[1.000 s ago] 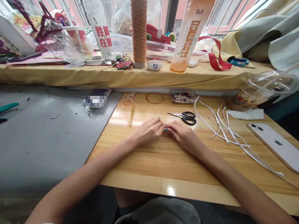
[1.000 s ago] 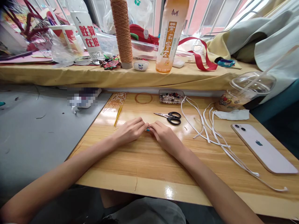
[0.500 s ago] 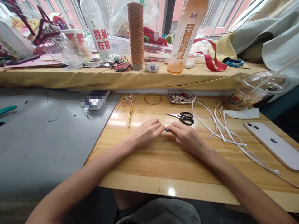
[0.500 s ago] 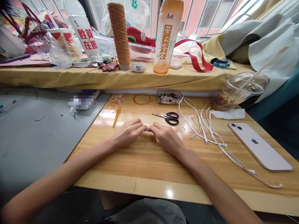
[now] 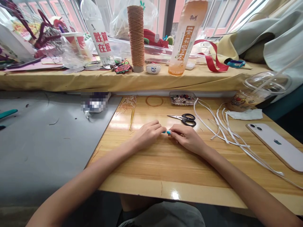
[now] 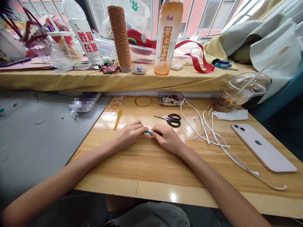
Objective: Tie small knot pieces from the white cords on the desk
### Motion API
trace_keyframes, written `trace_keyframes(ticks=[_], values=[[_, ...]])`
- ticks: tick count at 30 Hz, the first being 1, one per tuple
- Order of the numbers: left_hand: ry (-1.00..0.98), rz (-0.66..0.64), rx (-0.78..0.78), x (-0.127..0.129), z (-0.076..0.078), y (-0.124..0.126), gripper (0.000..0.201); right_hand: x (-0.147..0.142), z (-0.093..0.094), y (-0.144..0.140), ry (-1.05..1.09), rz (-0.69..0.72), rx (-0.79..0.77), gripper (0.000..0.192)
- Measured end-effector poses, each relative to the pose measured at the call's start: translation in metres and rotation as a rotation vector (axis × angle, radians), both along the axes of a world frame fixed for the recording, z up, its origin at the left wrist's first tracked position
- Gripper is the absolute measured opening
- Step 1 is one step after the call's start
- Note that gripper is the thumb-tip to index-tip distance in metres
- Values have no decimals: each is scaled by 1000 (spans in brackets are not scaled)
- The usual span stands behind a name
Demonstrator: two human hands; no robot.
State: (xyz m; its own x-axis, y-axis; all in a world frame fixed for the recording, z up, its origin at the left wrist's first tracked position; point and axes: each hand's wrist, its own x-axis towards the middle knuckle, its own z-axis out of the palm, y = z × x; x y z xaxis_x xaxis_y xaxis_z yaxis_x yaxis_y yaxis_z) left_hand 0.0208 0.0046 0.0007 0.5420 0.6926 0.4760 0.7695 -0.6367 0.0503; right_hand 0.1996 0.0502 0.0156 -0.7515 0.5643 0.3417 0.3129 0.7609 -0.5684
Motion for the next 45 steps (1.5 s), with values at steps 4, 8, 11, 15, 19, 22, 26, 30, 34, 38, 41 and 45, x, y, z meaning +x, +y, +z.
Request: trace_keyframes(ticks=[4,8,11,15,19,22,26,30,34,38,41,45], values=[[-43,-25,-8,1,-1,0,24,2,3,0,7,-11,-37,20],[-225,-3,-139,7,2,-1,24,3,3,1,56,-63,-110,23],[-435,58,-362,15,8,-2,23,2,3,0,147,-150,-233,26],[-537,108,-591,20,12,-4,22,0,-1,-1,235,-214,-341,27],[-698,109,-686,24,7,-5,25,-2,-5,-1,282,-213,-424,25],[-652,129,-553,26,3,-8,27,-3,-4,-4,233,-115,-335,23],[-252,40,-199,19,-1,-2,25,-3,-1,-6,293,-144,-291,23],[-77,172,22,-10,-5,31,23,-2,-6,2,453,-400,-396,29],[-87,516,84,-37,-12,68,19,-2,-12,9,352,-396,-562,34],[-43,507,78,-43,-14,88,15,-4,-12,9,305,-355,-576,35],[-22,477,61,-43,-12,96,14,-4,-11,8,293,-359,-566,34],[-28,459,38,-45,-10,103,15,-4,-12,9,274,-355,-575,34]])
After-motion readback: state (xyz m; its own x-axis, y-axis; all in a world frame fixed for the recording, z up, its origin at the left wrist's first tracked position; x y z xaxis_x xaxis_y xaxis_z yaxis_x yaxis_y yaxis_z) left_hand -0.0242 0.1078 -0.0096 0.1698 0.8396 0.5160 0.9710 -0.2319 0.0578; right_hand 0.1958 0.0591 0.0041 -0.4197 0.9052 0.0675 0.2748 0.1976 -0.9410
